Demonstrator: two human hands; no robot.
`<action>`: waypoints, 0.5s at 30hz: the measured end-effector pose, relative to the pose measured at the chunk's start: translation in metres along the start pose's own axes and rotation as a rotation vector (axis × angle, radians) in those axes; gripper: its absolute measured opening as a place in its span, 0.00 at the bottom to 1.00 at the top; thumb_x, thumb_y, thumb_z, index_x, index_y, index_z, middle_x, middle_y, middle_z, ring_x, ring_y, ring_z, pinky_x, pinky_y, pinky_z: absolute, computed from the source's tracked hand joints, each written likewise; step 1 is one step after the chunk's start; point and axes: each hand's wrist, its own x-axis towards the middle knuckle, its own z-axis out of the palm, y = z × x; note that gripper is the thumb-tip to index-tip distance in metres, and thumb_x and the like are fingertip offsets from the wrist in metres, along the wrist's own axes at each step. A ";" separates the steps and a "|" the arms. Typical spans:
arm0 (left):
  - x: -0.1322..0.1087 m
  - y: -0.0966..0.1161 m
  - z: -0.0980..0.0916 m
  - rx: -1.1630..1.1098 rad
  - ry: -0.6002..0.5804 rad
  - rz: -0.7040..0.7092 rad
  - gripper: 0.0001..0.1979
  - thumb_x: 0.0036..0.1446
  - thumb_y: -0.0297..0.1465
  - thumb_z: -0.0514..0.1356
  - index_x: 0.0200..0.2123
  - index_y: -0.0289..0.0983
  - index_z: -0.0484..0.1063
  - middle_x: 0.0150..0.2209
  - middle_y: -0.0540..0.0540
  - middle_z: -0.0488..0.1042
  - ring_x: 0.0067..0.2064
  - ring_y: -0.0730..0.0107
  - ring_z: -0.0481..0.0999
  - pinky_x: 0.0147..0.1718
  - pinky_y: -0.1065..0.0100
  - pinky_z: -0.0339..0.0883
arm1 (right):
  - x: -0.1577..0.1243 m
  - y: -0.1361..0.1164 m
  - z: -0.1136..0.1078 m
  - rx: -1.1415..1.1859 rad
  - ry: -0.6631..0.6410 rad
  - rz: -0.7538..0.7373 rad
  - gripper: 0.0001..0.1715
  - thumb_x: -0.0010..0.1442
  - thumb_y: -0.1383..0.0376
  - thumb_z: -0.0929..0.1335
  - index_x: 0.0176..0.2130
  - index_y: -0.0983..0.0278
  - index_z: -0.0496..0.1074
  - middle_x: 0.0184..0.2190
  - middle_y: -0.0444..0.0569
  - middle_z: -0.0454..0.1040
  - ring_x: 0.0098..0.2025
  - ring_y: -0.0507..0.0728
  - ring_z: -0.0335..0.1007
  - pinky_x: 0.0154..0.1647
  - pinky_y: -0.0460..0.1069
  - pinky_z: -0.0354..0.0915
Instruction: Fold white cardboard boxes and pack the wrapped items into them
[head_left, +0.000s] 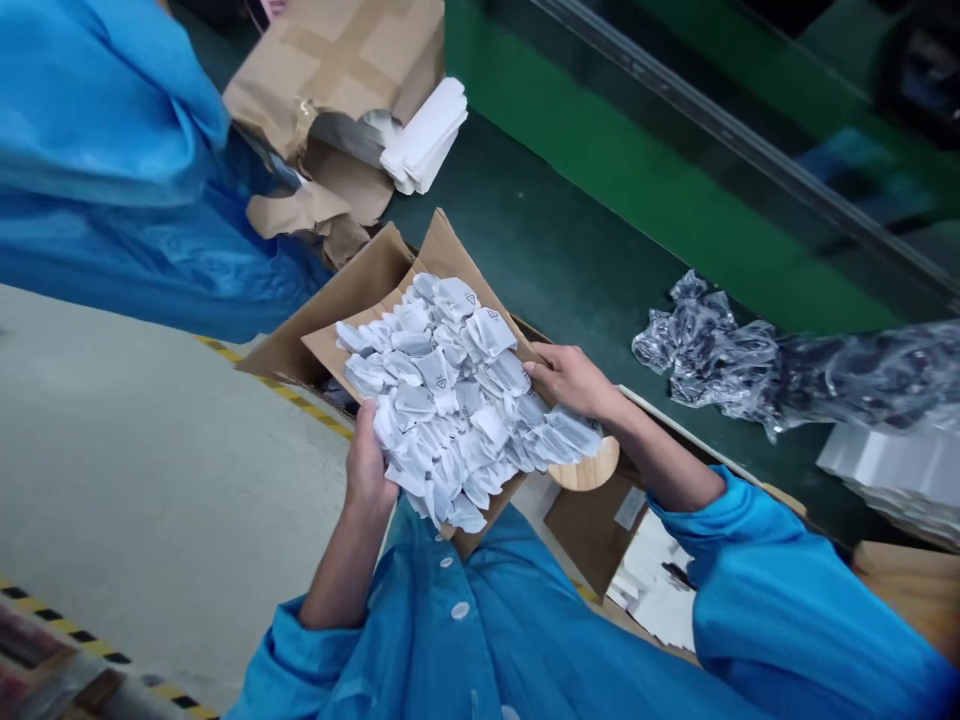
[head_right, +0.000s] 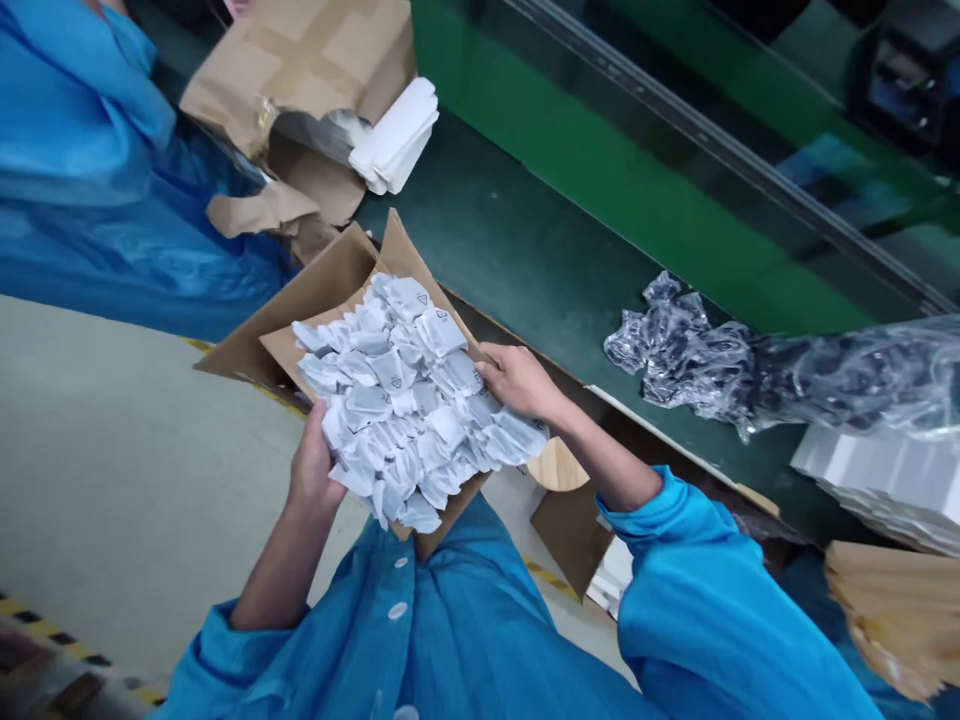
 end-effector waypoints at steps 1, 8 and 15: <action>-0.003 0.005 0.003 0.019 -0.005 0.011 0.17 0.64 0.42 0.58 0.51 0.40 0.76 0.51 0.46 0.80 0.61 0.55 0.72 0.59 0.57 0.69 | 0.000 -0.003 -0.002 0.008 0.005 0.002 0.12 0.64 0.60 0.60 0.30 0.63 0.64 0.27 0.44 0.68 0.32 0.53 0.63 0.35 0.46 0.54; -0.021 0.040 0.026 0.150 -0.044 0.010 0.17 0.66 0.40 0.54 0.49 0.40 0.78 0.50 0.44 0.81 0.60 0.51 0.74 0.57 0.52 0.72 | -0.003 -0.030 -0.022 0.041 0.058 0.032 0.10 0.62 0.65 0.62 0.29 0.63 0.66 0.27 0.44 0.72 0.32 0.54 0.66 0.33 0.46 0.53; -0.022 0.095 0.059 0.294 -0.202 0.028 0.17 0.64 0.41 0.59 0.50 0.40 0.77 0.51 0.46 0.80 0.59 0.55 0.75 0.54 0.58 0.74 | 0.000 -0.067 -0.060 0.076 0.149 0.100 0.08 0.61 0.68 0.64 0.33 0.65 0.73 0.33 0.46 0.77 0.36 0.54 0.70 0.33 0.45 0.56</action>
